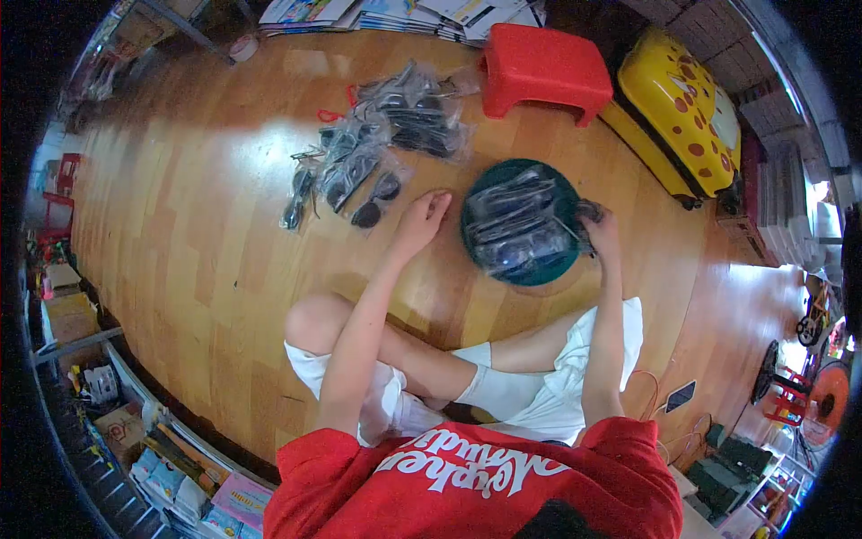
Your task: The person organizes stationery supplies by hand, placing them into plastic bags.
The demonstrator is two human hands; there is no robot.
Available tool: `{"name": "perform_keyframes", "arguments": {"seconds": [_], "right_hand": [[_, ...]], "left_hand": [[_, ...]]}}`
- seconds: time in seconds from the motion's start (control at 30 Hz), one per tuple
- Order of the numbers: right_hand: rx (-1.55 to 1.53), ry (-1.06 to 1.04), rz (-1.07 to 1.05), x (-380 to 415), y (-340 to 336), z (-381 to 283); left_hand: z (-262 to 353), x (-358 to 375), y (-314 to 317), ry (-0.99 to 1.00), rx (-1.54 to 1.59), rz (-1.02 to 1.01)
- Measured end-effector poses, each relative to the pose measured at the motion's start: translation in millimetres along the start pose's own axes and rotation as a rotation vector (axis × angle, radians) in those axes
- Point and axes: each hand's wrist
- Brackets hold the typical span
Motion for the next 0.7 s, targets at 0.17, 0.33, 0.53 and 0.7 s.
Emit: {"name": "perform_keyframes", "arguments": {"seconds": [0.17, 0.33, 0.53, 0.7], "right_hand": [[0.006, 0.059, 0.119, -7, -22, 26], [0.1, 0.056, 0.133, -6, -30, 18], [0.016, 0.04, 0.157, -11, -26, 34], [0.086, 0.083, 0.367, 0, -31, 0]], "left_hand": [[-5, -1, -10, 0.071, -0.36, 0.121], [-22, -6, -56, 0.141, -0.695, 0.519], [-7, 6, -73, -0.158, -0.891, 0.227], [-28, -10, -65, -0.281, -0.476, 0.004]]}}
Point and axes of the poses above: each hand's wrist, its own x-axis away from the middle knuckle, its own y-axis out of the palm, z = x × y, and after that the axes turned 8 degrees about y, right-handed
